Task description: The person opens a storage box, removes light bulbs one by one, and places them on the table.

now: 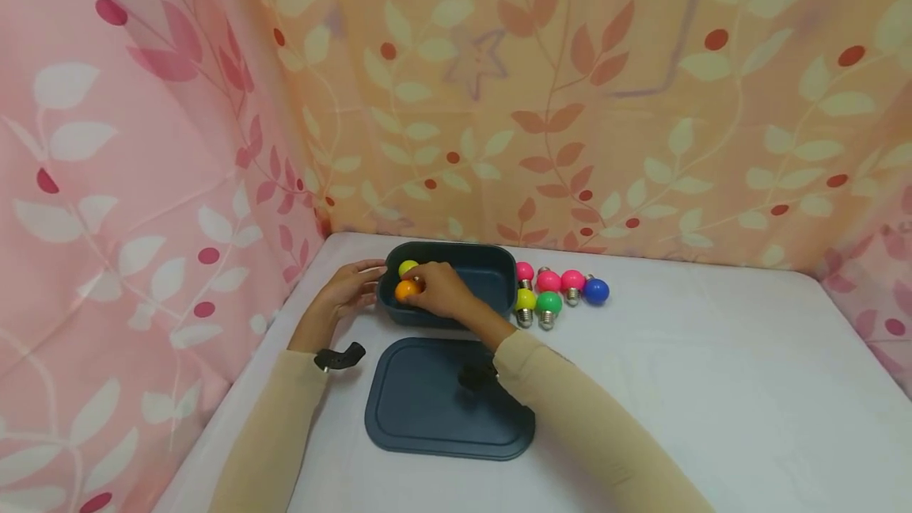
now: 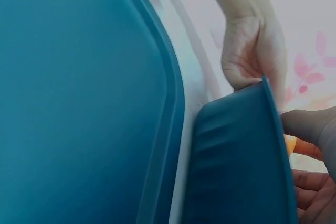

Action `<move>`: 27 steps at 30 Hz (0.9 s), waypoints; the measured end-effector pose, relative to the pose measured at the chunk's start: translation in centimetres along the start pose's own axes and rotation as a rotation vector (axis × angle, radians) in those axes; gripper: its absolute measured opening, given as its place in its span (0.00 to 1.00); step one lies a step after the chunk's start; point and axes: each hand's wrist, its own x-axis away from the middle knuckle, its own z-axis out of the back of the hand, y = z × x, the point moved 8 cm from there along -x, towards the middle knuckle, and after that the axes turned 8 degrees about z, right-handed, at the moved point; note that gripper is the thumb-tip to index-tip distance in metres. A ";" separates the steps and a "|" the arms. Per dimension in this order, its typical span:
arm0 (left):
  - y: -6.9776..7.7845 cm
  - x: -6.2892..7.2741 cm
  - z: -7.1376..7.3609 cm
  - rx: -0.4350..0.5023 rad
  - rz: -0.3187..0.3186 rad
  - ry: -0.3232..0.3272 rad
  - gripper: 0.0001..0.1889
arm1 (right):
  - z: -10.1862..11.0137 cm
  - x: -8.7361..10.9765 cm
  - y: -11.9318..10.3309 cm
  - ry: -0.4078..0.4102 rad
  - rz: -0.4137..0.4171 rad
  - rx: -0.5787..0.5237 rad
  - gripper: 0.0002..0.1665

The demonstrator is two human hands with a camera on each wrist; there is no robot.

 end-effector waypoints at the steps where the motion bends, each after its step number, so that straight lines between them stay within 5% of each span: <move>1: 0.0 0.0 0.0 0.004 -0.001 -0.004 0.27 | 0.3 0.2 -0.1 0.009 -0.001 -0.009 0.23; 27: -0.2 0.3 -0.1 0.029 -0.009 -0.027 0.26 | 5.1 7.3 -1.1 0.137 -0.015 -0.170 0.25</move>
